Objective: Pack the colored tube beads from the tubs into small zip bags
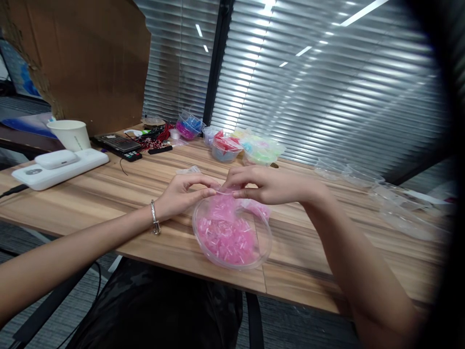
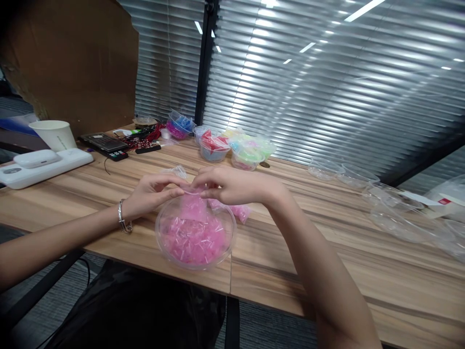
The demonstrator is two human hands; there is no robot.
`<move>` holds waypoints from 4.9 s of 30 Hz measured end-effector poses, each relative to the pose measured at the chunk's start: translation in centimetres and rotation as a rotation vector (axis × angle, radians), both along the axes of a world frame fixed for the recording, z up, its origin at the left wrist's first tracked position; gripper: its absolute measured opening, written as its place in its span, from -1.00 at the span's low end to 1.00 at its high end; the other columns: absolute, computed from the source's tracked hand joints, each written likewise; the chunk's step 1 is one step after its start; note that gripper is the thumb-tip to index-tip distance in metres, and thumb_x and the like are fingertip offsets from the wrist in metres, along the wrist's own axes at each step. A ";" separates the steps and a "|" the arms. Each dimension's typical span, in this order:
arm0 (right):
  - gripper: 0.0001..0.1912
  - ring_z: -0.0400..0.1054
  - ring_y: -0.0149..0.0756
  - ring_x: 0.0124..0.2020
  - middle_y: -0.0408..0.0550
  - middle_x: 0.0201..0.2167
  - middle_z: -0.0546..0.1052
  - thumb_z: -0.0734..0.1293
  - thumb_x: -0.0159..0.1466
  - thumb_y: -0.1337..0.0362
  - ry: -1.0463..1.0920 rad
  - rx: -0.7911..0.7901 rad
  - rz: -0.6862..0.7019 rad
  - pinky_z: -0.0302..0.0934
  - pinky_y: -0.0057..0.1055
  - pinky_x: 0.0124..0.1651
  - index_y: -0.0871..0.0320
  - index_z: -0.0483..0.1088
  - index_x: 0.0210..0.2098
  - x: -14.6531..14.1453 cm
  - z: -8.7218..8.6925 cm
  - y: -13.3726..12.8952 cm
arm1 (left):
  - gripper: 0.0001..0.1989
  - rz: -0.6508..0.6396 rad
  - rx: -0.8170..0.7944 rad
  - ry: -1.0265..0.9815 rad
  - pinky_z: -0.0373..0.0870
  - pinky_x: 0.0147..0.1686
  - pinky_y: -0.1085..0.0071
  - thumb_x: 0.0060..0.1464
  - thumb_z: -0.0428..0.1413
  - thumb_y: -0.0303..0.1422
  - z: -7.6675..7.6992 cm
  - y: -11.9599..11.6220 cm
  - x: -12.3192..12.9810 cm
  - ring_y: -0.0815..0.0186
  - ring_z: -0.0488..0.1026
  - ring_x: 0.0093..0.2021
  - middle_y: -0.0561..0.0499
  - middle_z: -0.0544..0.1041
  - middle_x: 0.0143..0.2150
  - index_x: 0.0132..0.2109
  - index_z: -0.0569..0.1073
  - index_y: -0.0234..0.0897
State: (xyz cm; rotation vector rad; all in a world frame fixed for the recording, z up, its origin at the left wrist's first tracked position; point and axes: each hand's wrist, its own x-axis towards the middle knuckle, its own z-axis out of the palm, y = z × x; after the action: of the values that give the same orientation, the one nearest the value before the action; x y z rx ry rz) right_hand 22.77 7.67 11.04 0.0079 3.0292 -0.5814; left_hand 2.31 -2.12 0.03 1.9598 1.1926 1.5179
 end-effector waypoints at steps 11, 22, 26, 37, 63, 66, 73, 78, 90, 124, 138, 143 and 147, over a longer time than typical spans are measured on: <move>-0.74 0.30 -0.25 -0.14 -0.01 -0.14 0.42 0.18 0.37 0.31 -0.059 -0.014 0.002 0.16 -0.31 -0.09 0.15 0.43 -0.04 -0.3 -0.4 0.0 | -0.69 -0.059 0.047 -0.097 0.44 -0.10 0.42 0.04 0.26 -0.40 -0.2 -0.1 0.3 0.38 0.51 -0.23 -0.03 0.51 -0.13 -0.05 0.43 -0.27; -0.71 0.36 -0.29 -0.14 -0.04 -0.13 0.50 0.25 0.35 0.15 -0.009 -0.089 0.032 0.23 -0.34 -0.10 0.13 0.46 -0.03 -0.3 -0.3 0.8 | -0.76 -0.115 0.042 -0.202 0.44 -0.23 0.55 0.00 0.27 -0.44 0.5 -0.1 0.4 0.45 0.42 -0.28 0.06 0.38 -0.28 -0.21 0.37 -0.30; -0.68 0.40 -0.31 -0.13 -0.05 -0.10 0.53 0.25 0.34 0.12 -0.011 -0.145 -0.006 0.26 -0.35 -0.11 0.11 0.45 -0.01 0.0 0.0 1.1 | -0.78 -0.100 0.038 -0.181 0.43 -0.20 0.52 0.01 0.27 -0.43 0.5 -0.1 0.5 0.43 0.39 -0.28 0.04 0.40 -0.29 -0.23 0.38 -0.31; -0.83 0.40 -0.37 -0.24 -0.11 -0.25 0.53 0.28 0.31 0.24 0.019 -0.106 -0.062 0.25 -0.41 -0.21 0.16 0.45 -0.18 0.6 1.1 0.3 | -0.75 -0.153 0.048 -0.191 0.42 -0.18 0.58 0.01 0.26 -0.49 0.2 -0.1 0.3 0.47 0.42 -0.26 0.03 0.42 -0.23 -0.16 0.40 -0.30; -0.80 0.35 -0.36 -0.33 -0.12 -0.29 0.51 0.24 0.35 0.19 -0.170 -0.010 -0.032 0.16 -0.41 -0.31 0.16 0.42 -0.17 0.1 0.4 -0.8 | -0.78 -0.174 0.114 -0.136 0.44 -0.15 0.51 0.02 0.26 -0.49 0.1 -0.2 0.4 0.40 0.45 -0.21 0.01 0.45 -0.24 -0.16 0.44 -0.31; -0.84 0.33 -0.36 -0.33 -0.12 -0.30 0.47 0.26 0.33 0.19 -0.156 -0.010 -0.045 0.16 -0.42 -0.33 0.15 0.36 -0.20 0.1 0.2 -0.8 | -0.76 -0.198 0.066 -0.108 0.43 -0.19 0.53 0.04 0.25 -0.47 0.3 -0.4 0.2 0.41 0.44 -0.23 0.00 0.44 -0.22 -0.13 0.42 -0.31; -0.77 0.35 -0.34 -0.25 -0.10 -0.23 0.46 0.28 0.32 0.21 -0.101 -0.102 -0.040 0.21 -0.42 -0.26 0.10 0.30 -0.05 0.3 0.1 -0.8 | -0.77 -0.230 0.038 -0.113 0.40 -0.21 0.53 0.07 0.23 -0.46 0.3 -0.5 0.1 0.42 0.43 -0.25 0.00 0.44 -0.23 -0.12 0.40 -0.30; -0.73 0.38 -0.35 -0.22 -0.10 -0.23 0.49 0.27 0.33 0.18 -0.121 -0.145 0.006 0.23 -0.43 -0.22 0.08 0.36 0.01 0.2 -0.1 -0.2 | -0.77 -0.218 0.040 -0.118 0.41 -0.24 0.53 0.05 0.24 -0.46 0.3 -0.4 0.2 0.42 0.44 -0.27 0.00 0.43 -0.23 -0.13 0.40 -0.31; -0.86 0.23 -0.42 -0.37 -0.18 -0.39 0.35 0.31 0.29 0.23 -0.146 -0.134 0.039 0.08 -0.47 -0.37 0.15 0.27 -0.29 -0.5 -0.9 0.0 | -0.83 -0.249 0.036 -0.063 0.38 -0.20 0.47 0.06 0.23 -0.42 0.7 -0.4 0.0 0.38 0.41 -0.24 0.00 0.43 -0.26 -0.20 0.41 -0.31; -0.87 0.19 -0.44 -0.45 -0.20 -0.45 0.34 0.30 0.29 0.25 -0.136 -0.034 0.014 0.01 -0.47 -0.44 0.15 0.26 -0.33 -0.3 -0.4 -0.9 | -0.86 -0.262 0.034 -0.040 0.40 -0.22 0.48 0.05 0.24 -0.43 0.9 -0.3 -0.3 0.38 0.41 -0.26 0.00 0.45 -0.29 -0.24 0.43 -0.31; -0.73 0.31 -0.35 -0.34 -0.12 -0.33 0.45 0.30 0.28 0.04 -0.112 -0.032 -0.075 0.12 -0.43 -0.35 0.12 0.35 -0.21 0.7 1.0 -0.9 | -0.88 -0.252 0.027 -0.065 0.40 -0.26 0.48 0.04 0.24 -0.42 0.9 -0.4 -0.4 0.38 0.43 -0.29 0.01 0.47 -0.31 -0.26 0.46 -0.30; -0.65 0.32 -0.33 -0.25 -0.10 -0.22 0.47 0.32 0.29 0.10 -0.125 -0.128 0.032 0.17 -0.41 -0.25 0.10 0.34 0.01 0.0 0.1 -0.8 | -0.88 -0.258 0.044 -0.060 0.41 -0.24 0.47 0.04 0.25 -0.44 0.7 -0.3 -0.3 0.38 0.44 -0.28 -0.01 0.48 -0.31 -0.25 0.47 -0.31; -0.80 0.29 -0.37 -0.33 -0.11 -0.30 0.47 0.31 0.31 0.20 -0.155 -0.127 0.061 0.13 -0.43 -0.31 0.17 0.39 -0.13 -0.6 -0.5 -0.6 | -0.89 -0.249 0.055 -0.042 0.41 -0.24 0.46 0.04 0.25 -0.44 0.8 -0.4 -0.2 0.37 0.44 -0.30 0.00 0.50 -0.34 -0.27 0.47 -0.31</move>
State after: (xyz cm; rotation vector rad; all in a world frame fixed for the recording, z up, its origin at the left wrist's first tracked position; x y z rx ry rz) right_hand 22.19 7.06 10.53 -0.0425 2.8279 -0.7307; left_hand 2.11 -2.50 0.87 2.0150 0.8613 1.4682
